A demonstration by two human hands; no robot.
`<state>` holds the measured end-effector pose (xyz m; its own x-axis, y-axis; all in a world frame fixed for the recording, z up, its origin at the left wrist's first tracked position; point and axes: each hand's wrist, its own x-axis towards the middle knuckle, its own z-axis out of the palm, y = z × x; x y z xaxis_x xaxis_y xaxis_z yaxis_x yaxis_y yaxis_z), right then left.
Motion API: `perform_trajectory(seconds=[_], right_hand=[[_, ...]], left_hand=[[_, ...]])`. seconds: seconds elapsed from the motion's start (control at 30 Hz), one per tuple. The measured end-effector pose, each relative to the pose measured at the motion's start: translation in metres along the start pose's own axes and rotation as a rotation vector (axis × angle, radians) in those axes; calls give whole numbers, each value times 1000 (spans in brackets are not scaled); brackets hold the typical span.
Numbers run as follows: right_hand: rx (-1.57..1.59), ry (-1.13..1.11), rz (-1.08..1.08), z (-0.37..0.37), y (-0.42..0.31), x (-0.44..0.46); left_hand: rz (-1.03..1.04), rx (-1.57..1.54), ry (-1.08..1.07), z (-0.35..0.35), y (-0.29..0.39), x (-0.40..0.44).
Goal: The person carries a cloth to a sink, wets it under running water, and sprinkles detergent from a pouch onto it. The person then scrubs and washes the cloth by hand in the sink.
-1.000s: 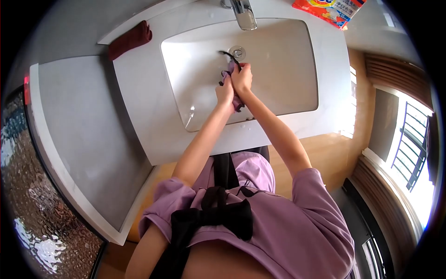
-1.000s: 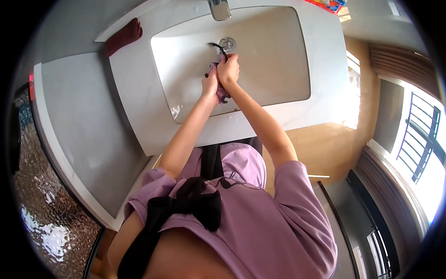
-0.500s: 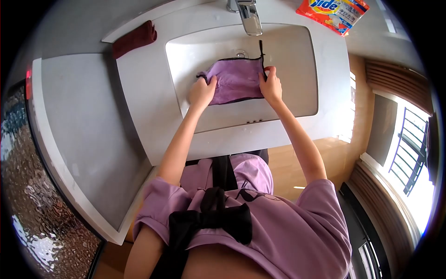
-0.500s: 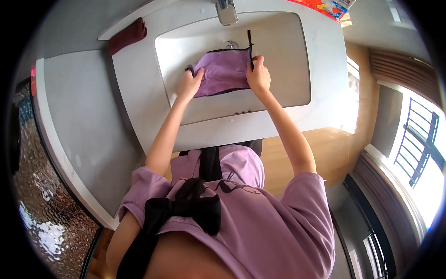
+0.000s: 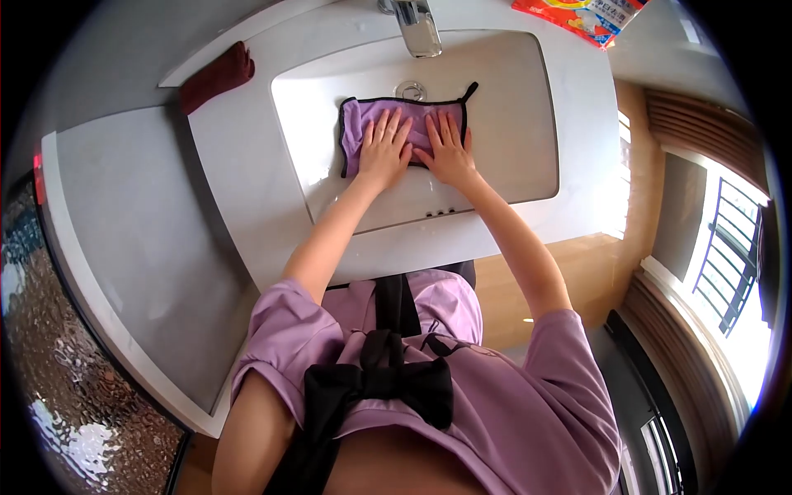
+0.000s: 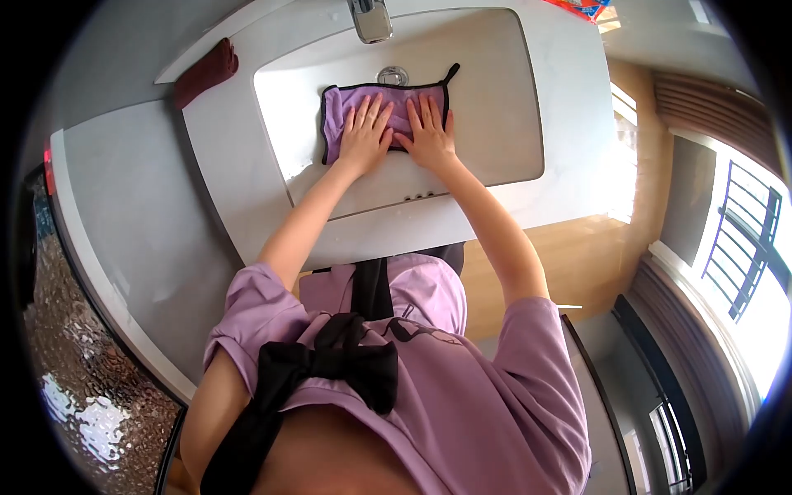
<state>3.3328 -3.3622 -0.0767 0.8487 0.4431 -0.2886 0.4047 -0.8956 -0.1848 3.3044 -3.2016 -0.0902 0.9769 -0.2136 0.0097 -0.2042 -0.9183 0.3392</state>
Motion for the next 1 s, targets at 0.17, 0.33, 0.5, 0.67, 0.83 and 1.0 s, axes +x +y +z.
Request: perform_trajectory(seconds=[0.17, 0.33, 0.5, 0.67, 0.83, 1.0], right_hand=[[-32, 88, -46, 8, 13, 30], [29, 45, -51, 5, 14, 32], [29, 73, -64, 5, 14, 30], [-67, 65, -53, 4, 10, 30], [-70, 63, -79, 4, 12, 32], [-60, 13, -88, 3, 3, 22]], left_hand=[[17, -82, 17, -2, -13, 19], [-16, -170, 53, -11, -17, 25], [32, 2, 76, -2, -24, 34], [18, 51, 104, -4, -27, 38], [-38, 70, 92, -4, -23, 27], [-27, 69, 89, -8, -17, -1]])
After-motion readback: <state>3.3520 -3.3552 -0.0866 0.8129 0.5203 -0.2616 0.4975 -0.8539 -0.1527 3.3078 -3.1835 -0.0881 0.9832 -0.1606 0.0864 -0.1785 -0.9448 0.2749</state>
